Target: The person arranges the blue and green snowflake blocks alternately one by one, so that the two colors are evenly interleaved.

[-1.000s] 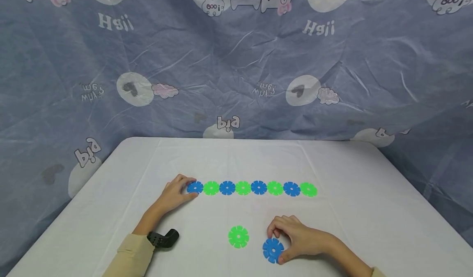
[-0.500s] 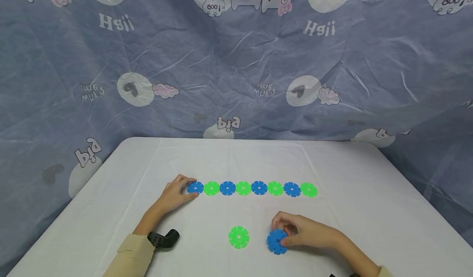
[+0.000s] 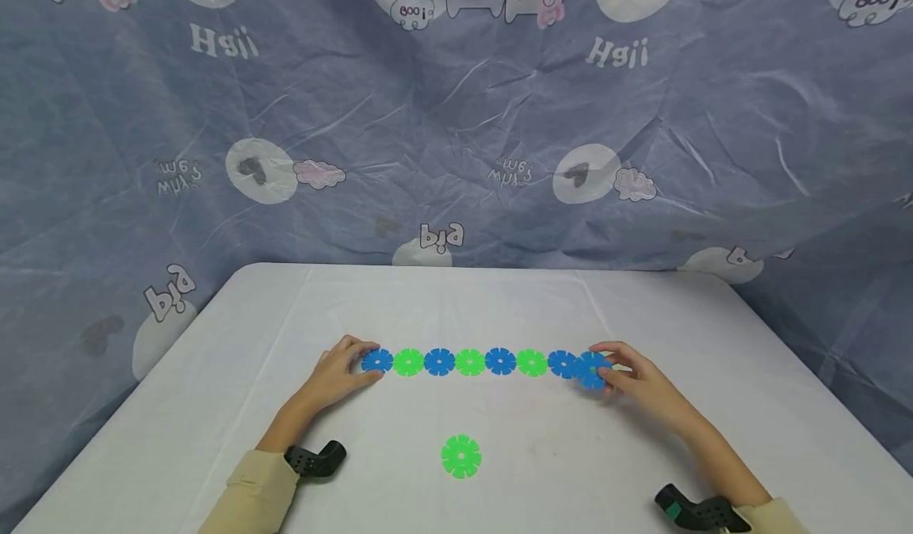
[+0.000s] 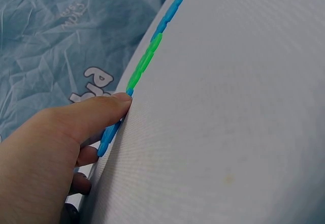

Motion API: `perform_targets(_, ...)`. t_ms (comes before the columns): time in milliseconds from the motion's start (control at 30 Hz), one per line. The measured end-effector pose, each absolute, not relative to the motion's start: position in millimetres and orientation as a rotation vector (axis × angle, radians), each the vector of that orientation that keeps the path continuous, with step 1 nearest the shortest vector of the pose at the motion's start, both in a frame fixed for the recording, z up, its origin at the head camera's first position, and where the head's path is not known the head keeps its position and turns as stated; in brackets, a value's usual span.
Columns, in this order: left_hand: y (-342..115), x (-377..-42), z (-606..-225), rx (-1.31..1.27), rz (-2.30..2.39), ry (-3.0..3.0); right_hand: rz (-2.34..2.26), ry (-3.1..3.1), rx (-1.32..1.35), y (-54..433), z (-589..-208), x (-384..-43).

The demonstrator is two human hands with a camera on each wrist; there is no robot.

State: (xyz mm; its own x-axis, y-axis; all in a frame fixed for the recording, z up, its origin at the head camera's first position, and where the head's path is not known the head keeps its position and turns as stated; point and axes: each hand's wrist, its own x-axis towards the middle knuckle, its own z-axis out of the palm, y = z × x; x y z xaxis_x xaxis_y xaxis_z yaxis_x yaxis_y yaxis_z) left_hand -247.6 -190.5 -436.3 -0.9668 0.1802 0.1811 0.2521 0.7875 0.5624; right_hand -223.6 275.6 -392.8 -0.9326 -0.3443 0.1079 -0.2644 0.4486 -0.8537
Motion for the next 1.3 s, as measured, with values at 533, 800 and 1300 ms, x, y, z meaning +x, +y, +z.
perform_targets(533, -191, -248, -437, -0.352, -0.934, -2.856, -1.493, 3.05, -0.118, 322, -424, -238)
perform_targets(800, -192, -249, -438, -0.37, -0.931, -2.846, -1.145, 3.24, -0.151, 316, -432, -240)
perform_targets(1300, -192, -249, -439, -0.375, -0.921, -2.845, -1.017, 3.282, -0.138, 312, -433, -238)
